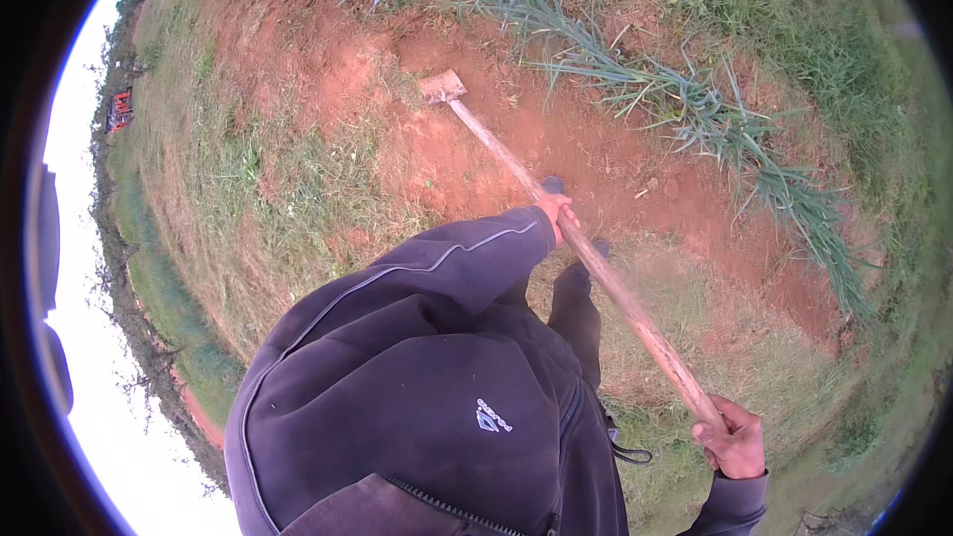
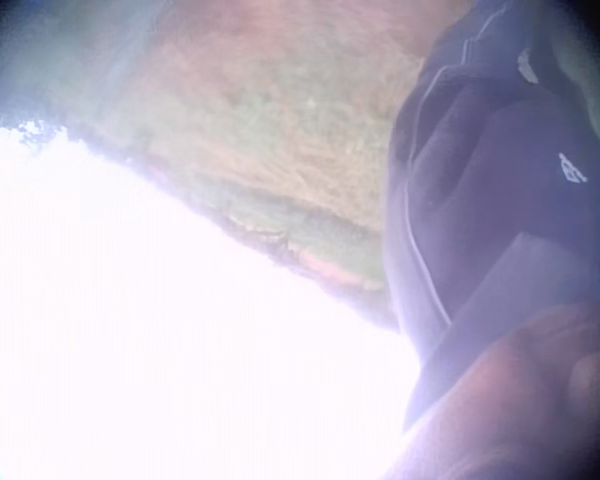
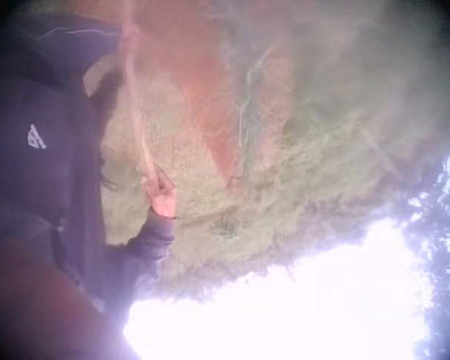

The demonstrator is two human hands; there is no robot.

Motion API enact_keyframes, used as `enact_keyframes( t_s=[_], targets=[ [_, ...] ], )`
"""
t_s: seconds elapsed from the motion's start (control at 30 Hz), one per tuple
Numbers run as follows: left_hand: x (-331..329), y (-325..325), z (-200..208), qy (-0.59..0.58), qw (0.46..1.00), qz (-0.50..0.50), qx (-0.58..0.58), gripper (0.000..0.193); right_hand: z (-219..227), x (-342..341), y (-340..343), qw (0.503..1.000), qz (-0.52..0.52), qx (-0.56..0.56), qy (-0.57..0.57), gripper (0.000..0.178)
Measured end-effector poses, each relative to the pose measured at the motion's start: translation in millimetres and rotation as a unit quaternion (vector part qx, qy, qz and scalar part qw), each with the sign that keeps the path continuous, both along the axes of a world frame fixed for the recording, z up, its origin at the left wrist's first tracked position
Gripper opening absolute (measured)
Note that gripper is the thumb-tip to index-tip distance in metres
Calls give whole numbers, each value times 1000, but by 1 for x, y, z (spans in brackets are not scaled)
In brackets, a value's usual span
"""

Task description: The person uses a hoe to repeatedly strike and loosen the soil in a garden bed. A child is present nearby, occasionally moving around the area.

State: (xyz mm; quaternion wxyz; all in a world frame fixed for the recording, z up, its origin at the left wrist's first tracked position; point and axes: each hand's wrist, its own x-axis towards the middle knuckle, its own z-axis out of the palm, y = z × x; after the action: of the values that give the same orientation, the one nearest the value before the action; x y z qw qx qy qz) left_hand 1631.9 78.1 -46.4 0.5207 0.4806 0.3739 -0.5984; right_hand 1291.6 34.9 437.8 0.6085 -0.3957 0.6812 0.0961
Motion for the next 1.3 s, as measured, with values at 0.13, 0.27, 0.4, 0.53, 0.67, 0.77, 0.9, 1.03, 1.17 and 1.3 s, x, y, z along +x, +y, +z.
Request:
enact_keyframes(
  t_s=[0.13,0.27,0.4,0.53,0.67,0.77,0.9,1.03,1.17,1.3],
  targets=[
    [13,16,-23,-60,991,-73,92,12,-24,-27,65,983,138,-115,-44,58],
    [-6,78,-121,-108,992,-47,-33,15,-60,-80,85,960,231,-158,-19,65],
    [-186,51,-32,53,992,62,-95,20,-38,-208,104,821,430,-211,311,45],
    [-293,31,17,70,997,-22,30,9,-11,-329,96,828,433,-171,313,53],
    [-202,36,-23,-81,994,42,53,20,-76,-209,101,812,441,-93,372,45],
    [-46,72,-145,-2,995,-42,-94,22,-162,-122,127,860,406,-173,257,34],
    [-55,86,-169,-59,978,-90,-178,24,-148,-111,123,868,379,-253,196,35],
    [-63,95,-151,25,904,10,-427,21,-125,-142,104,965,156,-209,0,40],
    [-198,58,-27,-12,998,24,-62,21,-100,-374,109,966,-233,-70,89,40],
    [-147,67,-67,-65,994,82,-25,18,-142,-236,58,981,-51,-30,187,35]
  ],
)
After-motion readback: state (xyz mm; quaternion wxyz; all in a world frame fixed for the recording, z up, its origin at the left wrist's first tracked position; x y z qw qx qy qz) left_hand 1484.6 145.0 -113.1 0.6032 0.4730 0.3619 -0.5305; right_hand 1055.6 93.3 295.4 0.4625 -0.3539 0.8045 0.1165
